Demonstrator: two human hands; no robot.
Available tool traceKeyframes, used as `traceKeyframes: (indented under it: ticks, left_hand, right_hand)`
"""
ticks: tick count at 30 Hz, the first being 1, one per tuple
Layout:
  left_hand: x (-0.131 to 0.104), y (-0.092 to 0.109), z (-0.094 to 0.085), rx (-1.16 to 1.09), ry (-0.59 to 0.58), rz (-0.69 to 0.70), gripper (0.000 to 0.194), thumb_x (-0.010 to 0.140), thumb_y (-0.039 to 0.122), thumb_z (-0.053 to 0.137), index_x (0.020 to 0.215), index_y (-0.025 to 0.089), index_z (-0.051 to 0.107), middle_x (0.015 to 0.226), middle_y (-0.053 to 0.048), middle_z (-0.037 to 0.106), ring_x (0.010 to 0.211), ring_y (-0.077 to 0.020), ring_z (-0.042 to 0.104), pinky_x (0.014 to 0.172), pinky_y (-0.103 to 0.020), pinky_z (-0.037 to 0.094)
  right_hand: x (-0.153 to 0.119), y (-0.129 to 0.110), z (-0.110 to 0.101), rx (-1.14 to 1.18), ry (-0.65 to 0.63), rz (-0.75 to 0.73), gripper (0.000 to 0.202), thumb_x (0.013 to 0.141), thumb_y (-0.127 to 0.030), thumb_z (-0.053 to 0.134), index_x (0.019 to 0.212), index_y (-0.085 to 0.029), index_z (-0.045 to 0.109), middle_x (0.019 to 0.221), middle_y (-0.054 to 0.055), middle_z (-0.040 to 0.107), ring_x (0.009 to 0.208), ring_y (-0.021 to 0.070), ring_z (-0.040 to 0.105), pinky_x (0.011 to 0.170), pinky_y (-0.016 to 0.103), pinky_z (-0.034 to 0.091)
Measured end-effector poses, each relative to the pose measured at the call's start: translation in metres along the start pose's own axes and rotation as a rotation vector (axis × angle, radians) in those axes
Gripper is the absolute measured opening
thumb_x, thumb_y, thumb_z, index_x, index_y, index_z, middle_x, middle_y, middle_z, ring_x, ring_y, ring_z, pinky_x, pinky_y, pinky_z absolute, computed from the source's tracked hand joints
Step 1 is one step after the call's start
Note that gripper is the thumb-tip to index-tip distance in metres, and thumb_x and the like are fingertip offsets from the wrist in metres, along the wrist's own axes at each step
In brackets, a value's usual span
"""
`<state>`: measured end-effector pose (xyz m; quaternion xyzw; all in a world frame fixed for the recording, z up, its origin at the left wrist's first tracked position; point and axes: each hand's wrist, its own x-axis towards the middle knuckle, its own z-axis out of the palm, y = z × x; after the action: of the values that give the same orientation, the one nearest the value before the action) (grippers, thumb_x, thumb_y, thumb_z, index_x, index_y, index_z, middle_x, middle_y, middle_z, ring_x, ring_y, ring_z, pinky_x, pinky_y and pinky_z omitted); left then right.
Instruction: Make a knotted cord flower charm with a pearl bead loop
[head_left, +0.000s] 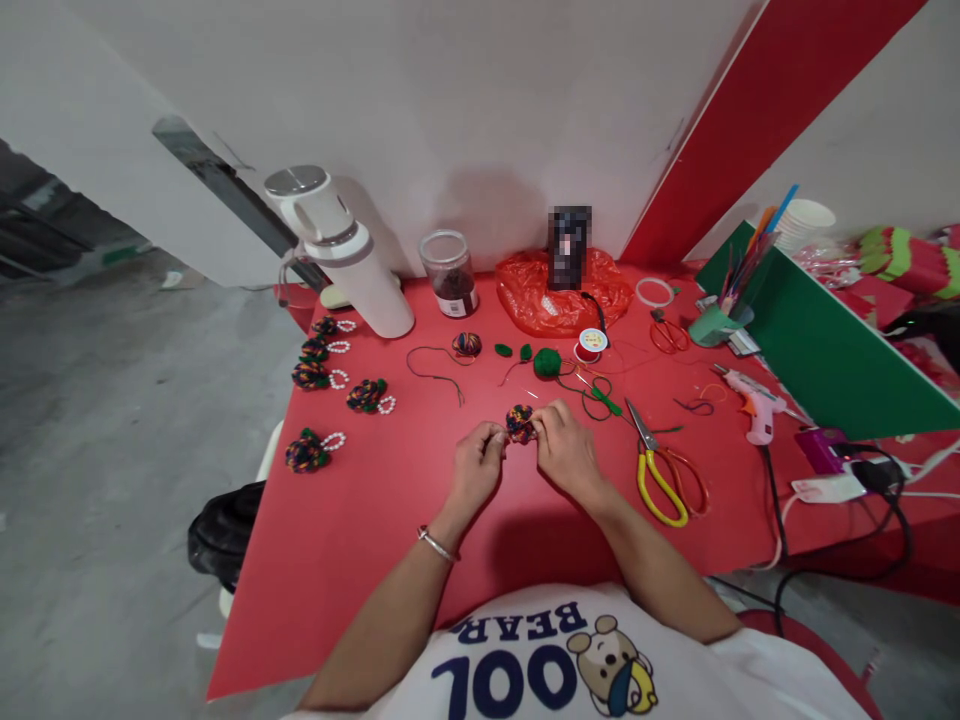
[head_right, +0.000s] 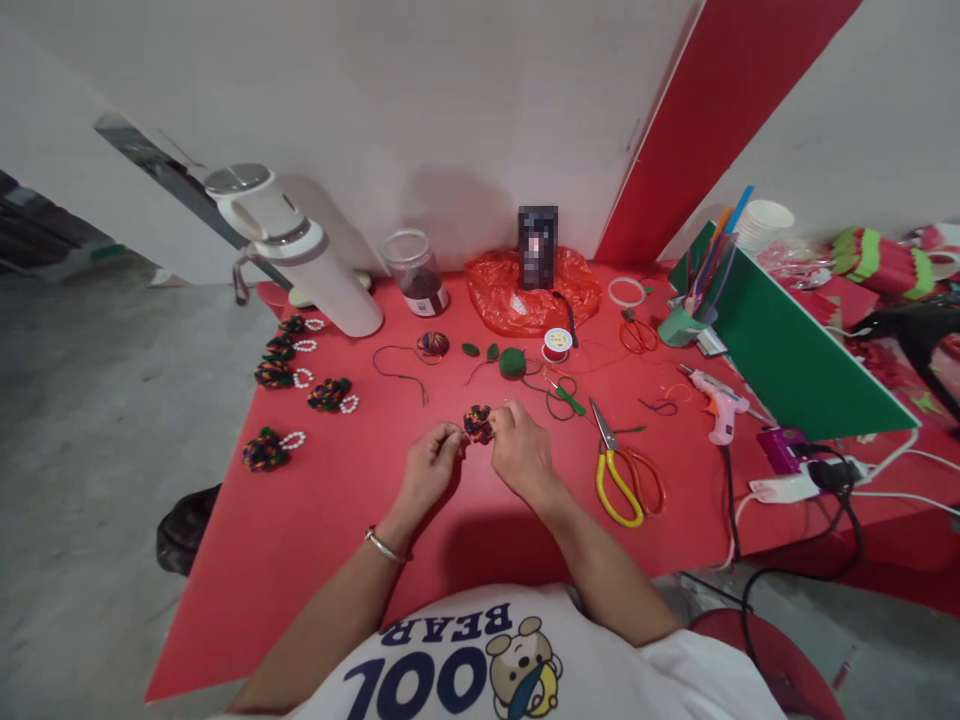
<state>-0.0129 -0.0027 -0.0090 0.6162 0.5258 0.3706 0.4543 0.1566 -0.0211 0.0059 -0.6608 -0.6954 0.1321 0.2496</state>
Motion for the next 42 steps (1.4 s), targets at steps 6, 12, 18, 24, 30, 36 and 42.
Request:
traceKeyframes:
  ticks: [6, 12, 18, 24, 30, 36, 42]
  left_hand:
    - [0.001, 0.003, 0.000, -0.073, -0.025, -0.054, 0.026, 0.090, 0.038, 0.053, 0.077, 0.018, 0.063, 0.063, 0.001, 0.055, 0.059, -0.0131, 0.049, 0.058, -0.024, 0.039]
    - [0.001, 0.002, 0.000, -0.098, -0.038, -0.067, 0.033, 0.088, 0.046, 0.058, 0.075, 0.016, 0.065, 0.063, 0.001, 0.056, 0.059, -0.0123, 0.048, 0.057, -0.024, 0.038]
    - [0.003, 0.000, -0.001, -0.117, -0.025, -0.061, 0.033, 0.088, 0.046, 0.060, 0.073, 0.016, 0.064, 0.061, 0.001, 0.056, 0.058, -0.0121, 0.048, 0.056, -0.024, 0.038]
    - [-0.001, -0.001, -0.001, -0.182, -0.077, -0.026, 0.031, 0.087, 0.045, 0.063, 0.077, 0.016, 0.067, 0.067, -0.001, 0.062, 0.063, -0.0136, 0.054, 0.062, -0.026, 0.044]
    - [-0.003, -0.006, -0.001, -0.243, -0.074, -0.043, 0.029, 0.089, 0.044, 0.062, 0.080, 0.016, 0.068, 0.063, 0.000, 0.058, 0.056, -0.0120, 0.050, 0.056, -0.025, 0.043]
    - [0.011, -0.005, -0.015, 0.085, 0.037, 0.225, 0.021, 0.092, 0.027, 0.058, 0.102, 0.019, 0.074, 0.100, -0.009, 0.069, 0.091, -0.0193, 0.066, 0.084, -0.034, 0.055]
    - [0.040, 0.018, -0.042, 0.431, -0.442, 0.522, 0.042, 0.088, 0.007, 0.055, 0.117, 0.030, 0.074, 0.140, -0.010, 0.060, 0.116, -0.0231, 0.066, 0.096, -0.035, 0.054]
  right_hand:
    - [0.002, 0.008, 0.000, 0.106, 0.005, 0.006, 0.022, 0.102, -0.026, 0.044, 0.103, -0.022, 0.066, 0.102, 0.008, 0.064, 0.089, 0.0211, 0.061, 0.074, 0.031, 0.046]
    - [0.000, 0.008, -0.001, 0.229, 0.128, -0.003, 0.022, 0.103, -0.030, 0.047, 0.104, -0.022, 0.068, 0.101, 0.007, 0.068, 0.095, 0.0206, 0.065, 0.085, 0.031, 0.049]
    - [-0.004, 0.006, -0.002, 0.291, 0.118, -0.072, 0.019, 0.099, -0.028, 0.054, 0.106, -0.024, 0.072, 0.100, 0.006, 0.071, 0.087, 0.0185, 0.067, 0.080, 0.030, 0.052]
    - [-0.010, 0.001, 0.009, 0.265, 0.012, -0.219, 0.028, 0.098, -0.026, 0.056, 0.122, -0.027, 0.070, 0.102, 0.006, 0.073, 0.092, 0.0185, 0.068, 0.080, 0.029, 0.052]
    - [-0.011, 0.001, 0.013, 0.248, 0.016, -0.208, 0.023, 0.100, -0.029, 0.053, 0.099, -0.025, 0.076, 0.091, 0.006, 0.071, 0.084, 0.0170, 0.066, 0.075, 0.028, 0.051]
    - [-0.011, 0.000, 0.012, 0.390, 0.062, -0.218, 0.021, 0.099, -0.030, 0.057, 0.100, -0.025, 0.077, 0.092, 0.006, 0.073, 0.084, 0.0164, 0.067, 0.077, 0.028, 0.053]
    - [-0.012, 0.003, 0.011, 0.514, 0.036, -0.246, 0.019, 0.098, -0.025, 0.058, 0.102, -0.025, 0.076, 0.098, 0.006, 0.076, 0.089, 0.0162, 0.070, 0.084, 0.029, 0.055]
